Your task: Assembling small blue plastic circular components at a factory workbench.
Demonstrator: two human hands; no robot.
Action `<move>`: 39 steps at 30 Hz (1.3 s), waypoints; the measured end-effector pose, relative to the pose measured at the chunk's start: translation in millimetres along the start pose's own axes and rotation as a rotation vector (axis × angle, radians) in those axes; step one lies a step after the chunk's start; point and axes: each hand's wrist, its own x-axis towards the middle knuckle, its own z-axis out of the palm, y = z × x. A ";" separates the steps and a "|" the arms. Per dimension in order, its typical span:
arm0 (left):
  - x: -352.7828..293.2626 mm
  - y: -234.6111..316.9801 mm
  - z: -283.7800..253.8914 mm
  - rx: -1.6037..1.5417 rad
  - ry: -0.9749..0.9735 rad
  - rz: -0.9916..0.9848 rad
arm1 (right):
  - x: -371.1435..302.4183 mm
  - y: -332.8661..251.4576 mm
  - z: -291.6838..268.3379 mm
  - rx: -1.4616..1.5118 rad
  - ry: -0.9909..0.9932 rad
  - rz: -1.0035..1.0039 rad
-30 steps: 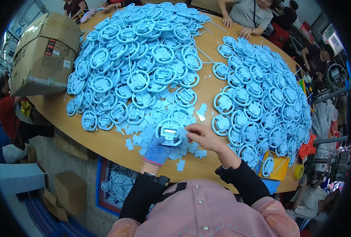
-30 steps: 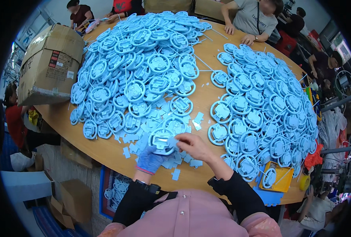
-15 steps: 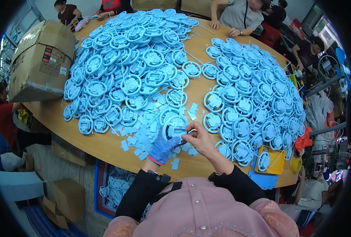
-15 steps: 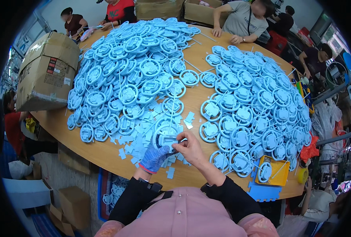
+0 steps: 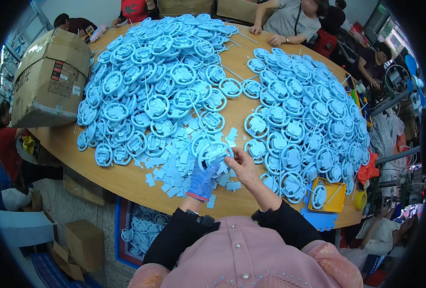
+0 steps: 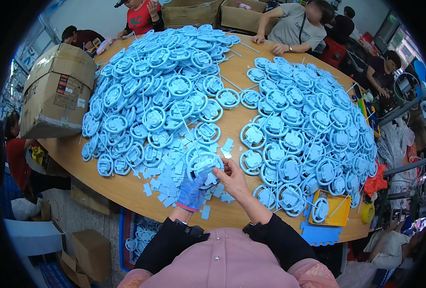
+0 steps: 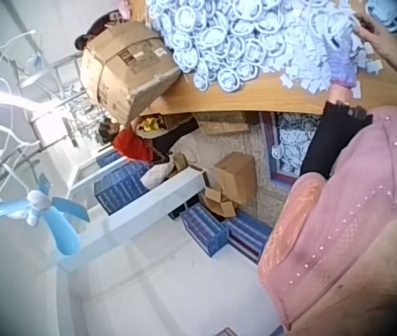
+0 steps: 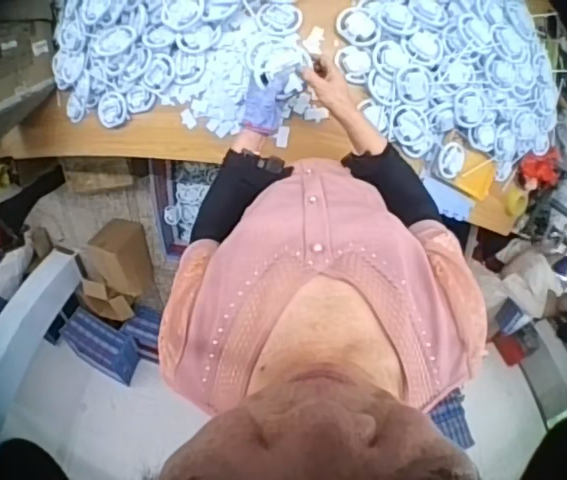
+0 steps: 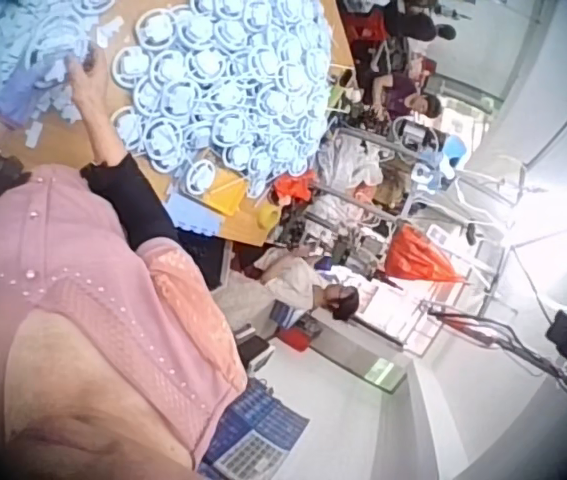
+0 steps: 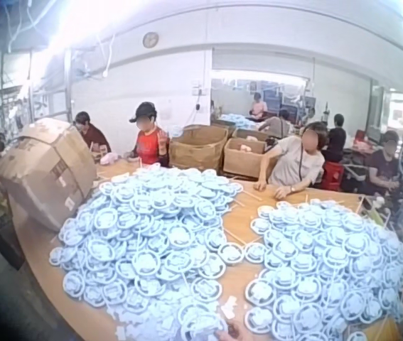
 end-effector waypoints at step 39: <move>20.9 26.2 4.4 0.716 -0.288 0.058 | -6.0 -9.2 -9.7 -0.029 0.006 0.182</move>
